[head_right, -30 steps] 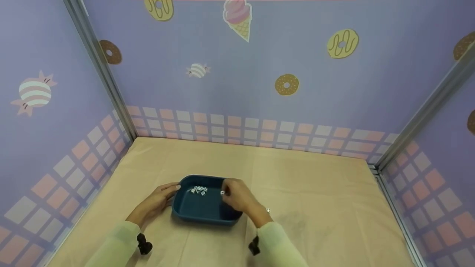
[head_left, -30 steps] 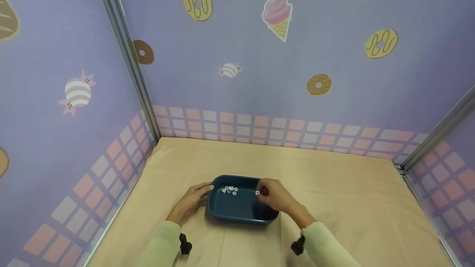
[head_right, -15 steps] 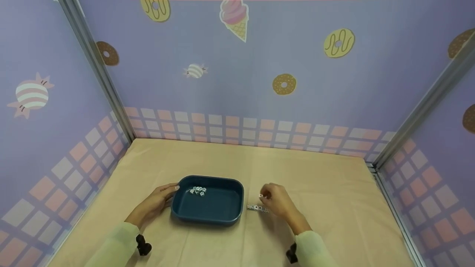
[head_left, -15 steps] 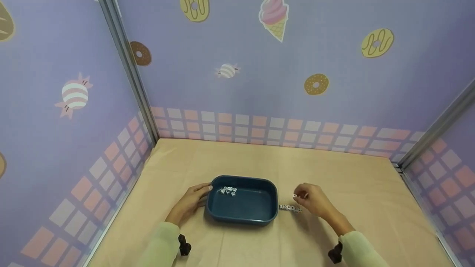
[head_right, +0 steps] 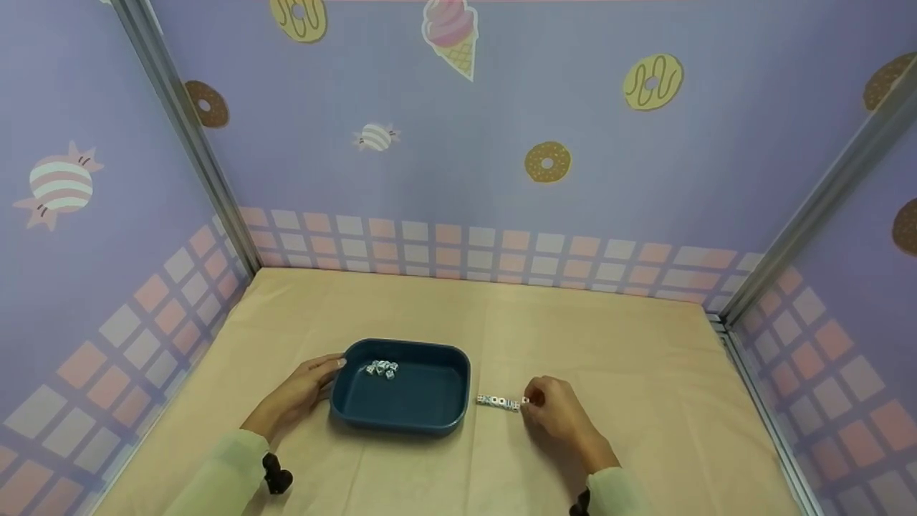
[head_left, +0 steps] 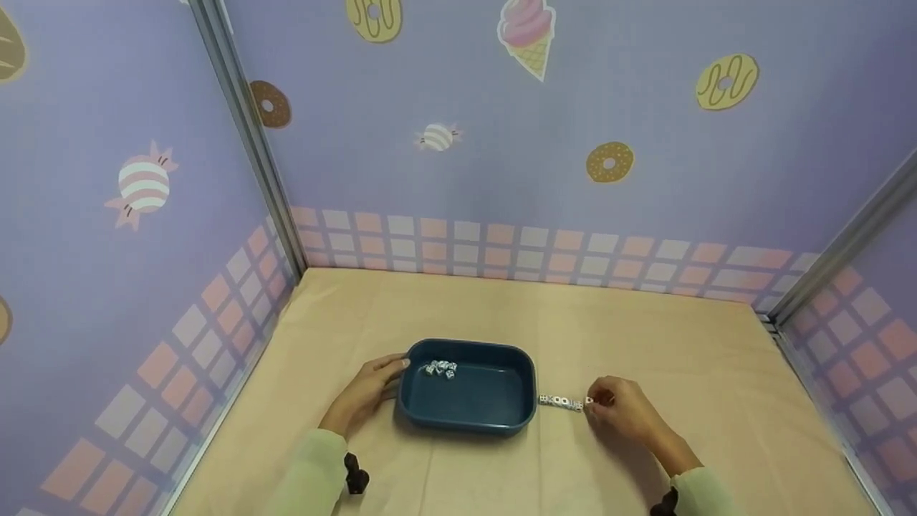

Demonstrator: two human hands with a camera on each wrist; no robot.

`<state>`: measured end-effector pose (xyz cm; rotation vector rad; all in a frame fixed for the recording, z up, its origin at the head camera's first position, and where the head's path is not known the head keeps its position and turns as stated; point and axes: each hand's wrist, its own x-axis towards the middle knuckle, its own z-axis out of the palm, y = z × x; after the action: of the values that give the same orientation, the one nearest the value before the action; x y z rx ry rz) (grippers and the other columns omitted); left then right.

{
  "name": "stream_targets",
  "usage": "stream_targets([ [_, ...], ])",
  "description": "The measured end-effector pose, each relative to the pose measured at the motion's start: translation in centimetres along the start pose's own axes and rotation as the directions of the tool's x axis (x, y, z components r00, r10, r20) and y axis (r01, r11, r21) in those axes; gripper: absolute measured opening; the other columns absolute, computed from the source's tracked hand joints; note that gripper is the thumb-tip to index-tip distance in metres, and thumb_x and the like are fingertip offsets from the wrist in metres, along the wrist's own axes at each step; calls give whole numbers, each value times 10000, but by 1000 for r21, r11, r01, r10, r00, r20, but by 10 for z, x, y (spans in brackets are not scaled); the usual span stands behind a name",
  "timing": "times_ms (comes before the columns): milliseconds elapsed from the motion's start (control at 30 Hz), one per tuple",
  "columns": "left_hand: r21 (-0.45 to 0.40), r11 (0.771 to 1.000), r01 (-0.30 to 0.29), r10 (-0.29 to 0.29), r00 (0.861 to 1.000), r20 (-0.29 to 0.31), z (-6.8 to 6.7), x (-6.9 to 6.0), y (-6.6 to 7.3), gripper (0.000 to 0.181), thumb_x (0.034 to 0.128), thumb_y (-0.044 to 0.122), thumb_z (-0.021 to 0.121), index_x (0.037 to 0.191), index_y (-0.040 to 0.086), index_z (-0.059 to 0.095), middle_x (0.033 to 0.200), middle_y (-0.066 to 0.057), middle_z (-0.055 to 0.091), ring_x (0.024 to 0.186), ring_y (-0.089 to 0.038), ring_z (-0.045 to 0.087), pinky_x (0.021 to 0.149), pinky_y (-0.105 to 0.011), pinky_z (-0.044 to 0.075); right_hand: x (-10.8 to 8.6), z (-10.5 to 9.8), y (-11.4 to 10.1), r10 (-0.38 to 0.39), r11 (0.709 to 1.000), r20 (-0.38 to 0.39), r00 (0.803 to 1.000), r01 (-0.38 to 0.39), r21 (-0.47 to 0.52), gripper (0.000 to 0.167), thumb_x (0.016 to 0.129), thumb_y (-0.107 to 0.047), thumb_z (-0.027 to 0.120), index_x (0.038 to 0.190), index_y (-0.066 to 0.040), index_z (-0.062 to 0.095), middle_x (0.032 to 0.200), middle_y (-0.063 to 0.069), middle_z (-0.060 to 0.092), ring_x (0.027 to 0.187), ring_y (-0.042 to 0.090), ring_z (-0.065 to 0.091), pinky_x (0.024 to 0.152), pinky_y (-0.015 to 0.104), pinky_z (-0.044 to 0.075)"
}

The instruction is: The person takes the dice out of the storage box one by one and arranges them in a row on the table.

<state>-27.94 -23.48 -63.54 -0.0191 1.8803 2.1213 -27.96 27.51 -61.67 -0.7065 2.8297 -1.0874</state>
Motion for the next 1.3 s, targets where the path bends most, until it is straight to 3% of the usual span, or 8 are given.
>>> stream_targets([
  [900, 31, 1000, -7, 8, 1000, -18, 3, -2, 2, 595, 1073, 334, 656, 1544, -1, 513, 1530, -201, 563, 1391, -334, 575, 1060, -403, 542, -4, 12, 6, 9, 1000, -4, 1000, -9, 19, 129, 909, 23, 802, 977, -68, 740, 910, -16, 659, 800, 99, 615, 691, 254, 554],
  [1300, 8, 1000, -5, 5, 1000, 10, 0, -1, 2, 569, 1079, 327, 646, 1538, 14, 527, 1524, -193, 572, 1381, -324, 586, 1056, -399, 545, -7, 21, 0, 100, 994, -54, 994, -98, 47, 160, 898, 42, 806, 1001, -58, 735, 932, 25, 637, 802, 139, 595, 662, 242, 528],
])
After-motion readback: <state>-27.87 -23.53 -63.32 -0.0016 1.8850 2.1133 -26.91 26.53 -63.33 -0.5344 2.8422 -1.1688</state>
